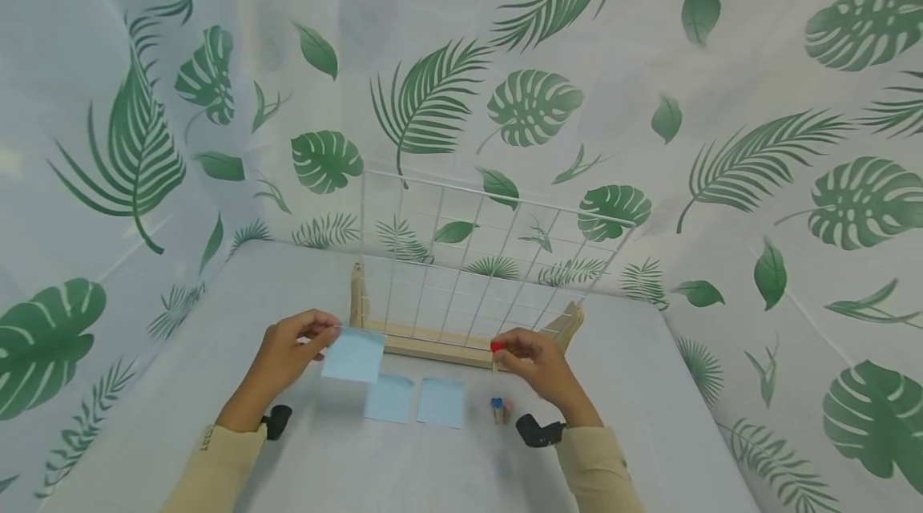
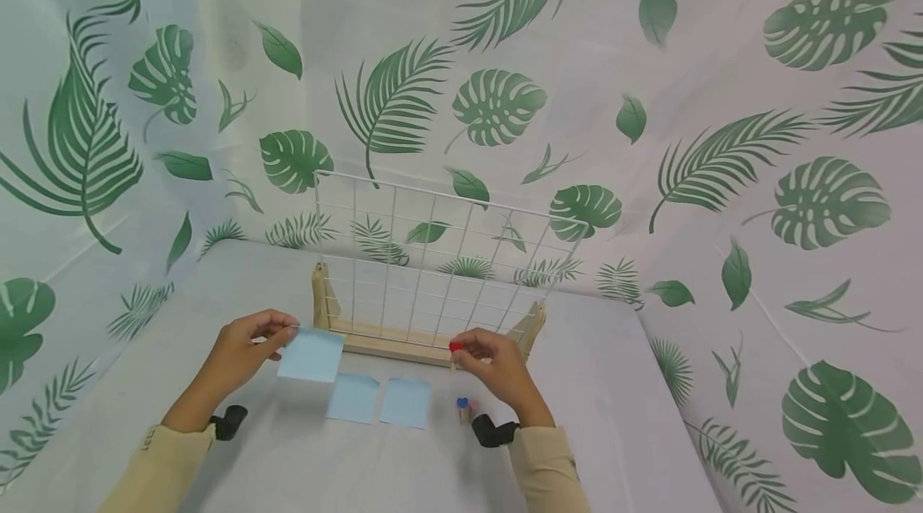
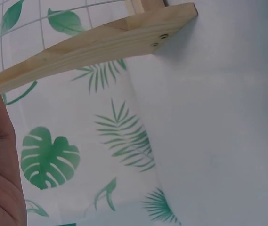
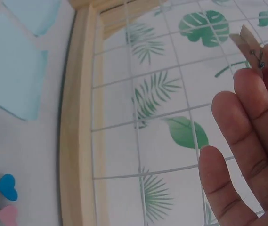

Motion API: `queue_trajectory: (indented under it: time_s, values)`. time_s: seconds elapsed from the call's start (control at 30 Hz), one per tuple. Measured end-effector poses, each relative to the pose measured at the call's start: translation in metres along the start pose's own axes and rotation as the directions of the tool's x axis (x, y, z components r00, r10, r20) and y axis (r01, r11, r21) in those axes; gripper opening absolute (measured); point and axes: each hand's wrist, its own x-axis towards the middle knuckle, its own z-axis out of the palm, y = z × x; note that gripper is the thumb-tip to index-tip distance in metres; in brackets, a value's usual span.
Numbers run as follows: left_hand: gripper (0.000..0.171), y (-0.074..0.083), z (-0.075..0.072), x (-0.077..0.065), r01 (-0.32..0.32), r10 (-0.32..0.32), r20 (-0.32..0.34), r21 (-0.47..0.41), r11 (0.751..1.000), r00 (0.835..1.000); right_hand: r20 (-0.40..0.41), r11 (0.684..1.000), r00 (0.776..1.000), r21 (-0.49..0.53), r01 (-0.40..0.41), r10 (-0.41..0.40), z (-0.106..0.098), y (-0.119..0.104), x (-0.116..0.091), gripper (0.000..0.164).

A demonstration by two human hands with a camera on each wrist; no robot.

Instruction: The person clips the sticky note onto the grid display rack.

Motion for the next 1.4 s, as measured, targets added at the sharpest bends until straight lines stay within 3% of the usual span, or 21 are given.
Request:
queue_trajectory:
  time_s: [0.17, 0.67, 1.17, 1.4]
  values:
    - [0.013, 0.005, 0.001, 0.003, -0.021, 0.021, -0.03, 0.004, 1.0, 0.999, -0.03, 1.0, 0.999, 0.009, 0.026, -0.026, -0.002, -0.004, 0.003, 0.014]
    - [0.015, 0.018, 0.008, 0.012, -0.035, 0.037, -0.066, 0.018, 0.999, 0.997, -0.041, 0.999, 0.999, -0.007, -0.033, 0.033, -0.012, -0.02, 0.005, 0.011]
    - [0.018, 0.038, 0.007, 0.022, -0.081, 0.082, -0.07, 0.014, 0.997, 0.994, -0.043, 1.0, 0.999, -0.003, -0.003, 0.003, -0.016, -0.037, 0.012, 0.01]
    - [0.016, 0.041, 0.008, 0.027, -0.109, 0.109, -0.073, -0.005, 0.994, 0.991, -0.049, 0.997, 0.996, 0.025, 0.074, -0.073, -0.013, -0.041, 0.017, 0.012]
